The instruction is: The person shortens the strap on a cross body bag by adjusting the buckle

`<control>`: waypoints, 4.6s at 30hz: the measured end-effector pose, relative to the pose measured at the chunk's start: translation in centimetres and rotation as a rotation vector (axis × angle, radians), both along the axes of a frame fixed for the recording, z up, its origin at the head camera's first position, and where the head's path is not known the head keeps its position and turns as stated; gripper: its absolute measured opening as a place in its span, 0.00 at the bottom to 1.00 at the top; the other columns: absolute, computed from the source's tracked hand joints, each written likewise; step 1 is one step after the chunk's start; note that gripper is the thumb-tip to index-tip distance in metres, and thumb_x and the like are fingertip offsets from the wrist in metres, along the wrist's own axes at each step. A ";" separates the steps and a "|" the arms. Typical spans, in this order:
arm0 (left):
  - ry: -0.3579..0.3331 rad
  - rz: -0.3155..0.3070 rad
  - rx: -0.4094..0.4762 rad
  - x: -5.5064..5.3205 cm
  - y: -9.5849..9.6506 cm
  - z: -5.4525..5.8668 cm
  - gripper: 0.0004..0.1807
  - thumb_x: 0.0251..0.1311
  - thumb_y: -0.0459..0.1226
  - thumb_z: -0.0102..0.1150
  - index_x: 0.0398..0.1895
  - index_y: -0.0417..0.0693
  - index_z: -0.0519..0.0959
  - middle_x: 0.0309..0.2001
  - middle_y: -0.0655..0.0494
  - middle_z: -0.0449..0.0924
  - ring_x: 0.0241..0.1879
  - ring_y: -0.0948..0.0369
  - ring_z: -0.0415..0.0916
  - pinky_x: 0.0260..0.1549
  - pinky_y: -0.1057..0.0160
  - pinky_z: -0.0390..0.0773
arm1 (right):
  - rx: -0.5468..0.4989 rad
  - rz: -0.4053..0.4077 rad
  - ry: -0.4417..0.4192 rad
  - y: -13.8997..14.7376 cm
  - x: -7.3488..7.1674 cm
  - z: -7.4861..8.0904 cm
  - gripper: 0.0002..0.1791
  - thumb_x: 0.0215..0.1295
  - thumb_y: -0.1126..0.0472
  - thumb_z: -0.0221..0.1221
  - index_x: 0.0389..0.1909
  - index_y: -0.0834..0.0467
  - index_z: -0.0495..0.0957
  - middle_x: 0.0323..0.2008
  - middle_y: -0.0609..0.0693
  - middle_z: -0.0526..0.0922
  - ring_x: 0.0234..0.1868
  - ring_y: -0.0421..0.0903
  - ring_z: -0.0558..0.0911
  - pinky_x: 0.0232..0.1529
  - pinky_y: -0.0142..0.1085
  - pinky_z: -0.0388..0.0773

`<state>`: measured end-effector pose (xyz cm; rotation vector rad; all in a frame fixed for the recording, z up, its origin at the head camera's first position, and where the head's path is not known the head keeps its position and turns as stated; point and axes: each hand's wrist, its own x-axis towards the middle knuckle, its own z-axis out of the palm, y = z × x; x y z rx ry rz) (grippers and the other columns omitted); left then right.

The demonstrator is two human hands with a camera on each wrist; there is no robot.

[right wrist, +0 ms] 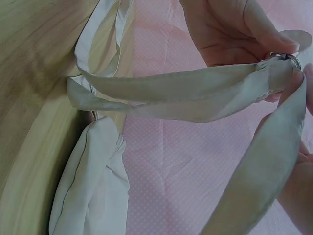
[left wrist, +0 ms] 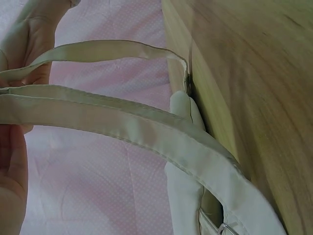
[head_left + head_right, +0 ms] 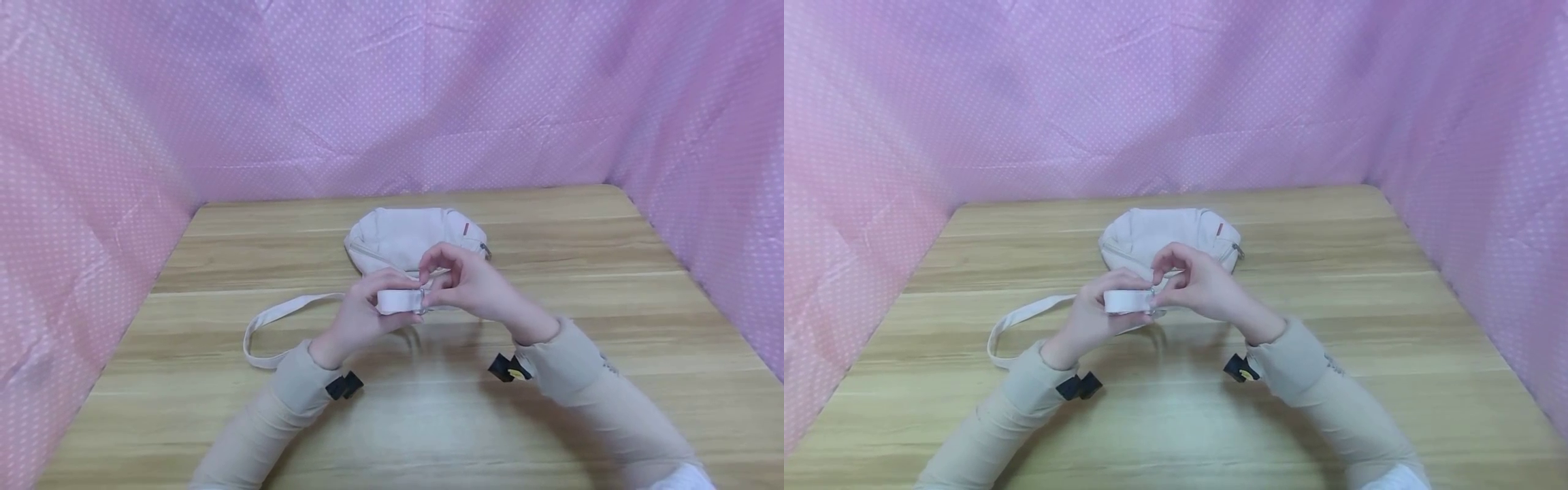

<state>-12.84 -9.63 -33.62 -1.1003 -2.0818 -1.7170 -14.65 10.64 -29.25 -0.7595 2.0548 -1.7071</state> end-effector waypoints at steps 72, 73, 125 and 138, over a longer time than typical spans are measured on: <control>-0.448 0.008 -0.296 -2.3 -1.1 -2.3 0.19 0.61 0.31 0.58 0.55 0.36 0.73 0.52 0.43 0.79 0.54 0.51 0.76 0.57 0.58 0.74 | -0.209 -0.262 0.021 2.5 -0.7 -0.5 0.15 0.53 0.66 0.68 0.38 0.50 0.75 0.27 0.41 0.83 0.28 0.35 0.79 0.29 0.25 0.77; -0.452 0.013 -0.290 -2.2 -1.1 -2.3 0.18 0.61 0.31 0.58 0.54 0.36 0.74 0.51 0.43 0.79 0.52 0.52 0.77 0.56 0.58 0.74 | -0.217 -0.256 0.025 2.5 -0.7 -0.5 0.15 0.52 0.65 0.68 0.38 0.50 0.75 0.27 0.40 0.83 0.28 0.35 0.79 0.29 0.25 0.77; -0.401 0.064 -0.645 -2.2 -14.9 0.4 0.04 0.59 0.26 0.55 0.30 0.42 0.77 0.23 0.60 0.70 0.21 0.69 0.63 0.18 0.72 0.65 | -0.083 -0.293 0.069 6.7 -1.0 -0.3 0.22 0.53 0.78 0.58 0.25 0.45 0.85 0.24 0.40 0.85 0.24 0.33 0.80 0.26 0.24 0.77; -0.376 0.322 -0.595 -1.8 -10.7 -0.7 0.14 0.61 0.34 0.59 0.49 0.37 0.76 0.42 0.45 0.81 0.44 0.52 0.77 0.48 0.52 0.76 | -0.357 -0.235 -0.116 3.8 -1.2 -0.7 0.21 0.58 0.79 0.54 0.30 0.49 0.85 0.28 0.40 0.85 0.31 0.32 0.78 0.35 0.22 0.75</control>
